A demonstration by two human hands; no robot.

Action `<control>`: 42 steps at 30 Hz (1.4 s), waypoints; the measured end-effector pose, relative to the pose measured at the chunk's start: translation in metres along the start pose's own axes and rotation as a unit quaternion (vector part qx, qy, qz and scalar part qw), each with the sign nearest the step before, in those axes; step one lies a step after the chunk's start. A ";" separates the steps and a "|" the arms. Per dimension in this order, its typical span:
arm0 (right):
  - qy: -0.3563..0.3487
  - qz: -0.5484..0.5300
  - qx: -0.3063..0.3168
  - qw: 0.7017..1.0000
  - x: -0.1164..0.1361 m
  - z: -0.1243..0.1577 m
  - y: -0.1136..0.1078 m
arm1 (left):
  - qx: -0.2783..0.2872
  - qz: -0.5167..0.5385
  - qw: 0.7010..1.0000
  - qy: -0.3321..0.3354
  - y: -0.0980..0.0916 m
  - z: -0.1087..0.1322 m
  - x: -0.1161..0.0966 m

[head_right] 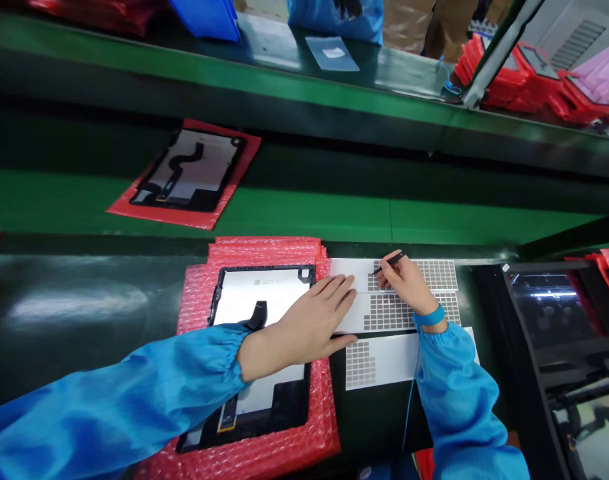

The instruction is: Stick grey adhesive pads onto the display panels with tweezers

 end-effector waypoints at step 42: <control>0.008 -0.223 0.110 0.968 0.041 0.063 0.116 | -0.107 0.013 0.986 -0.129 -0.034 0.103 -0.009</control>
Point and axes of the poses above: each hand's wrist, its own z-axis away from the middle knuckle, its own y-axis out of the palm, x = y × z, the point moved 8 cm from there along -z, towards the middle knuckle, and after that the axes turned 2 degrees about -x, right-handed, at the moved point
